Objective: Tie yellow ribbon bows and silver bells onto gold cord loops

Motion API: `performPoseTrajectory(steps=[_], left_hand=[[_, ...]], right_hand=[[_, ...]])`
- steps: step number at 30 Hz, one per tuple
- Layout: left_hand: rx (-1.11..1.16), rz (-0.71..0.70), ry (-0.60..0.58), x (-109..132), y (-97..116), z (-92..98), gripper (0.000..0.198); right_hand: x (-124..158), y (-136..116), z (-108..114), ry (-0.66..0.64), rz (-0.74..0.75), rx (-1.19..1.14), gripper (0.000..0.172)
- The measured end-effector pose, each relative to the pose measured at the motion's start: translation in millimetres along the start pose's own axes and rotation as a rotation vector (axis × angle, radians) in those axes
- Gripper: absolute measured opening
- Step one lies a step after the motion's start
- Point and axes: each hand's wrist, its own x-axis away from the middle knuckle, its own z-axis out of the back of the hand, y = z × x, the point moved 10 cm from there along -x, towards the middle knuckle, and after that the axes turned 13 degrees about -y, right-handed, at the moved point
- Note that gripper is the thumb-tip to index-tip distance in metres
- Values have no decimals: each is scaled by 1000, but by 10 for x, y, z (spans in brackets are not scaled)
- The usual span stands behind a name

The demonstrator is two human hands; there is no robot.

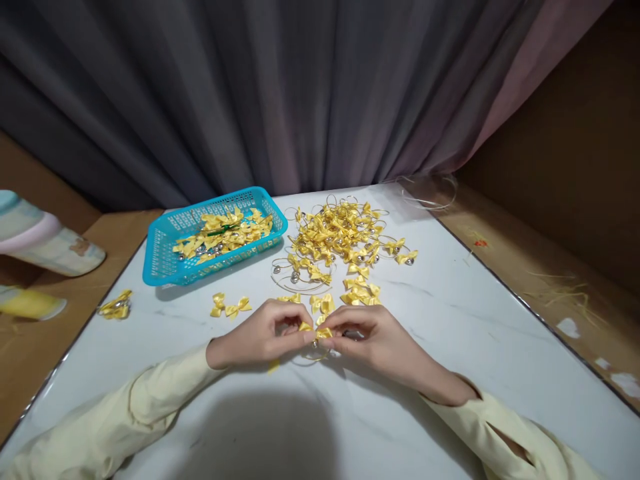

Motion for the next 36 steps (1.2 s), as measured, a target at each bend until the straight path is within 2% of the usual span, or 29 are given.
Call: performPoseTrajectory(steps=[8, 12, 15, 20, 25, 32, 36], left_hand=[[-8, 85, -16, 18, 21, 31, 35], [38, 68, -48, 15, 38, -2, 35], [41, 56, -20, 27, 29, -3, 34], [-81, 73, 76, 60, -15, 21, 29], [-80, 48, 79, 56, 16, 6, 28], [-32, 52, 39, 40, 40, -43, 27], [14, 73, 15, 27, 9, -76, 28]], right_hand=[[46, 70, 130, 139, -68, -92, 13], [48, 93, 155, 170, -68, -126, 15], [47, 95, 156, 187, -57, -132, 15], [39, 43, 143, 172, -11, -100, 12], [33, -41, 126, 137, 45, -50, 17], [54, -241, 71, 107, 180, 148, 5], [79, -332, 48, 99, 261, 225, 5]])
